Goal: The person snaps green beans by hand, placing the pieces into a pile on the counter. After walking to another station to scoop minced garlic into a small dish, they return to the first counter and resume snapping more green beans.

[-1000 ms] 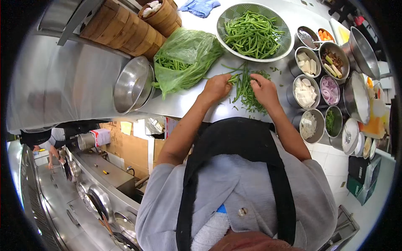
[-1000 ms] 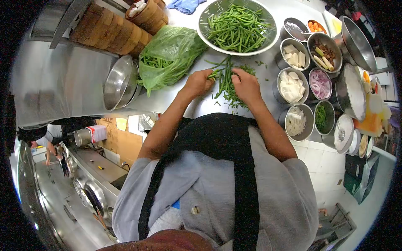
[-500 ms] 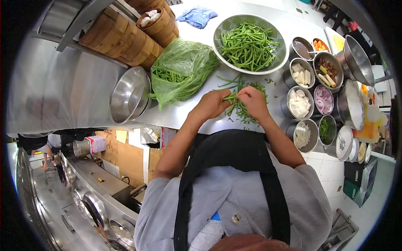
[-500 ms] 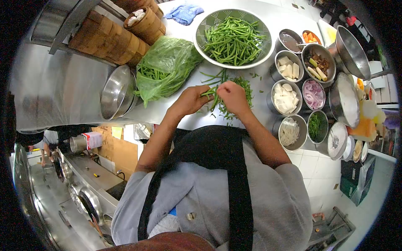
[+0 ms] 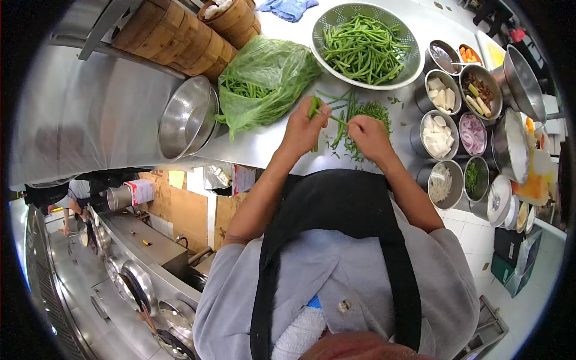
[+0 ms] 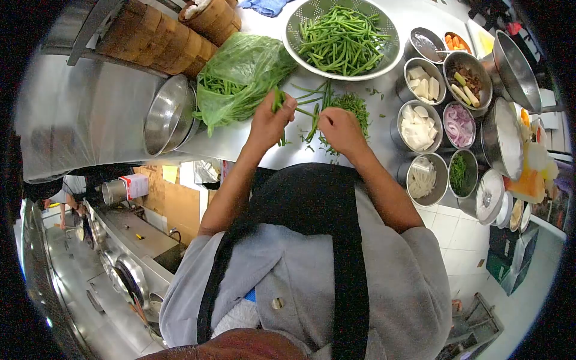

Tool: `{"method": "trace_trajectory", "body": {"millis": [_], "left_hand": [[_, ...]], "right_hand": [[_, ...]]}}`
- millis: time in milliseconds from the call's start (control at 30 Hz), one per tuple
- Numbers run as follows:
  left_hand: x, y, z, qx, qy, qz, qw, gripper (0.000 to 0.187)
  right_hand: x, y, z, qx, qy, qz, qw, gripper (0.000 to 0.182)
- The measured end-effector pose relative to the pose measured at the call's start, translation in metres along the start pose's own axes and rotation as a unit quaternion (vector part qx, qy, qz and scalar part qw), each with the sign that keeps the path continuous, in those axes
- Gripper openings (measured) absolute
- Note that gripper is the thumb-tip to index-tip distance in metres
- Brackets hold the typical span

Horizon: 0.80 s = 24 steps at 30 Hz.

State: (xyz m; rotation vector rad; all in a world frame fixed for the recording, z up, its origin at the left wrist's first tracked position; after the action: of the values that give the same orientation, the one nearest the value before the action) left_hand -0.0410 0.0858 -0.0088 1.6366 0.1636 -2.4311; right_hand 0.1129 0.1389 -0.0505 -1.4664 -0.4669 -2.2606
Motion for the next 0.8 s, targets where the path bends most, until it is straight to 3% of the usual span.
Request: {"method": "trace_trajectory", "body": {"millis": [67,167,267,300,367,433,567,800], "left_hand": [[-0.016,0.005,0.001,-0.013,-0.022,-0.026,0.999,0.021],[-0.026,-0.004,0.014,-0.012,-0.035,-0.044,0.998,0.021],[0.028,-0.03,-0.005,0.029,-0.17,-0.024,0.985,0.023],[0.029,-0.032,-0.015,0.034,-0.288,-0.059,0.955,0.024],[0.052,-0.037,-0.029,0.049,-0.325,-0.063,0.942,0.025],[0.06,-0.039,-0.034,0.072,-0.377,-0.046,0.922,0.023],[0.047,-0.029,-0.029,0.143,-0.301,-0.055,0.941,0.021],[0.017,-0.006,-0.013,0.188,-0.269,-0.039,0.944,0.025]], "right_hand": [[-0.022,-0.009,0.008,-0.093,0.075,-0.04,0.992,0.021],[-0.041,-0.009,0.024,-0.126,-0.012,-0.079,0.989,0.022],[-0.023,-0.002,0.029,-0.118,-0.01,-0.103,0.988,0.025],[-0.024,-0.004,0.027,-0.106,-0.022,-0.101,0.989,0.026],[-0.033,-0.004,0.02,-0.082,-0.048,-0.101,0.99,0.028],[-0.022,-0.005,0.022,-0.092,-0.004,-0.008,0.996,0.027],[0.013,-0.004,0.015,-0.067,0.052,0.103,0.991,0.024],[0.028,-0.004,-0.004,0.063,0.071,0.151,0.984,0.017]]}}
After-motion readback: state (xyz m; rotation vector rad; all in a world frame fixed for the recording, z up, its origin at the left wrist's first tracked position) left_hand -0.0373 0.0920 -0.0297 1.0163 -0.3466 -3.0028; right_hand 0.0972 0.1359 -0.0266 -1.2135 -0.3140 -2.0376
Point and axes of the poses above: each hand's wrist, its own y-axis away from the middle knuckle, its own z-axis out of the back of the hand, x = y × z, the point moved 9 cm from there along -y, towards the middle knuckle, and after that the axes turned 8 degrees about -y, right-handed, at the moved point
